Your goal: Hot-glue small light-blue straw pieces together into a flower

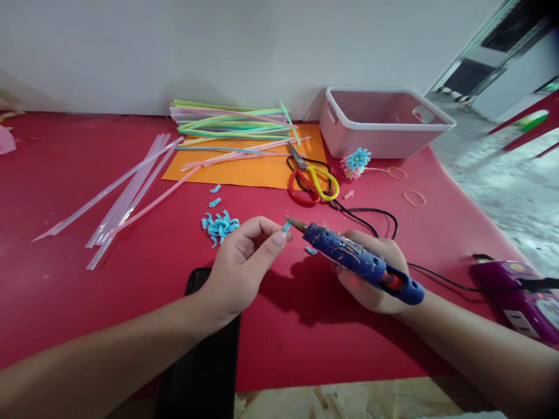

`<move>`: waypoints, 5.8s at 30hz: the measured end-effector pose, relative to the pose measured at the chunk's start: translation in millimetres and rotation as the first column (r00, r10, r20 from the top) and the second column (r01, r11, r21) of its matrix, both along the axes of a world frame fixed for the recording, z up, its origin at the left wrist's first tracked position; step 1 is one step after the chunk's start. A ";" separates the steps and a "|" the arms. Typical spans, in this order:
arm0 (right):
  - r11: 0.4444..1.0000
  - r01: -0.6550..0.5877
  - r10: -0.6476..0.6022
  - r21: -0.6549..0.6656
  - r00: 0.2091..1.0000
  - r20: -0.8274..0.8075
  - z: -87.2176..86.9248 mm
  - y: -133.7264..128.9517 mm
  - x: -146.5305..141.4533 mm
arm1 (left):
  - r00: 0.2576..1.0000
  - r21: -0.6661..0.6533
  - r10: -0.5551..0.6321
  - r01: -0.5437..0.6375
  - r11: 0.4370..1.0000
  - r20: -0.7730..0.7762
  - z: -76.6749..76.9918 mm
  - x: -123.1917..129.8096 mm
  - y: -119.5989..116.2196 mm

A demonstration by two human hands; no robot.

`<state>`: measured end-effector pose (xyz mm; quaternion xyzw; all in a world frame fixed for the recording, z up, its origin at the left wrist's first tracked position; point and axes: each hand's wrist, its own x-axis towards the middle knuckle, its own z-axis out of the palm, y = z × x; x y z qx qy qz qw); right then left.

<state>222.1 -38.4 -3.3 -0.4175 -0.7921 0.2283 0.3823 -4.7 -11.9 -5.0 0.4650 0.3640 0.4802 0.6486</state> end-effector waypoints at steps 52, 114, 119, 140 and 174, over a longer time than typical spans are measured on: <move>1.000 0.011 -0.010 0.020 1.000 -0.023 0.9 0.5 -1.2 | 1.000 0.018 0.026 -0.026 0.999 0.002 -3.7 -1.2 0.3; 0.998 0.059 -0.059 0.007 0.997 -0.041 -6.1 -2.3 1.6 | 0.996 0.030 0.063 -0.061 0.998 -0.067 -1.3 1.0 1.5; 0.999 0.050 -0.050 0.006 0.999 -0.016 -5.5 -1.5 2.0 | 0.998 0.030 0.050 -0.048 0.998 -0.049 -2.7 -0.1 0.3; 0.999 0.030 -0.030 0.019 1.000 -0.007 1.8 -0.2 -2.6 | 0.997 0.058 0.038 -0.034 0.998 -0.074 -2.0 -1.9 -0.6; 0.998 -0.001 0.001 0.061 1.000 -0.004 -1.9 0.1 -1.8 | 1.000 0.055 0.016 -0.016 0.998 -0.007 -2.2 -0.4 -1.4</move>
